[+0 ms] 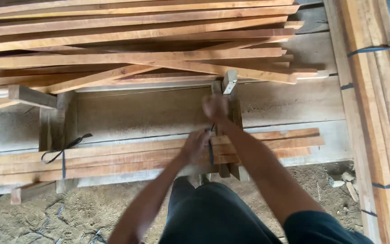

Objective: Tying together small strips of wood using black ties.

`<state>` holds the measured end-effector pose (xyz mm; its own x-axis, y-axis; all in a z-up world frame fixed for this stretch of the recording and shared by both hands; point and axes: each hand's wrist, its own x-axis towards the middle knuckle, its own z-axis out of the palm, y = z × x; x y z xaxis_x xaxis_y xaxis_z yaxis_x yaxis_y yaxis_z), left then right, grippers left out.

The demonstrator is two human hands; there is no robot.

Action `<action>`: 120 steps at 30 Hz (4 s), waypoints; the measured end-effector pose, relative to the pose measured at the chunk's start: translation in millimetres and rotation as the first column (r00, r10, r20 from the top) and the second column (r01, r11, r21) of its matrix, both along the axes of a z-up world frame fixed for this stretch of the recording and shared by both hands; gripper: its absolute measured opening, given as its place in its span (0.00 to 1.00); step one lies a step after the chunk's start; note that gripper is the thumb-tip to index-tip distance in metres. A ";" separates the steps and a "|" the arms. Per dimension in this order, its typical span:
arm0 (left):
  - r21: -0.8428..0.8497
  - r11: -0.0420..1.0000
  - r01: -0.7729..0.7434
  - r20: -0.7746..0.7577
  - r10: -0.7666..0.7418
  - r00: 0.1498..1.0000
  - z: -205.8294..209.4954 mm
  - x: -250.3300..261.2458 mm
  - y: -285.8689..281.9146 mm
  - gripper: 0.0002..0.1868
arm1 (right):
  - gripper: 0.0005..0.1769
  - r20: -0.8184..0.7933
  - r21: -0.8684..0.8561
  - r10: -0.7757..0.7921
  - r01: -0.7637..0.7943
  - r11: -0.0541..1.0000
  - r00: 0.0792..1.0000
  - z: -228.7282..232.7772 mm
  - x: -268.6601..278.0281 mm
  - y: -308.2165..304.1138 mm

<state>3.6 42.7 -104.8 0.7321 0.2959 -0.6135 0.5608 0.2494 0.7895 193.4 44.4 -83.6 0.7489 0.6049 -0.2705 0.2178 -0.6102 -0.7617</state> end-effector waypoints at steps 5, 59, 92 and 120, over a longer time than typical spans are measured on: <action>0.243 0.937 0.250 0.255 -0.310 0.916 94.9 27.4 36.5 0.20 | 0.25 -0.277 0.218 -0.108 0.172 0.961 0.955 127.6 -14.5 -81.7; 0.838 0.539 -0.091 0.007 0.156 0.988 30.5 8.8 -25.5 0.19 | 0.22 -0.240 0.002 0.454 -0.467 0.884 0.858 137.6 -63.2 -156.8; 0.752 0.648 -0.117 0.310 -0.191 0.931 108.2 -7.3 -0.2 0.10 | 0.16 -0.148 0.310 0.400 -0.341 0.887 0.905 143.6 -46.6 -42.8; 0.390 0.919 -0.057 0.246 -0.044 0.968 79.0 -20.5 10.5 0.24 | 0.18 0.854 0.102 0.376 -0.824 0.557 0.360 -14.3 -20.4 -121.2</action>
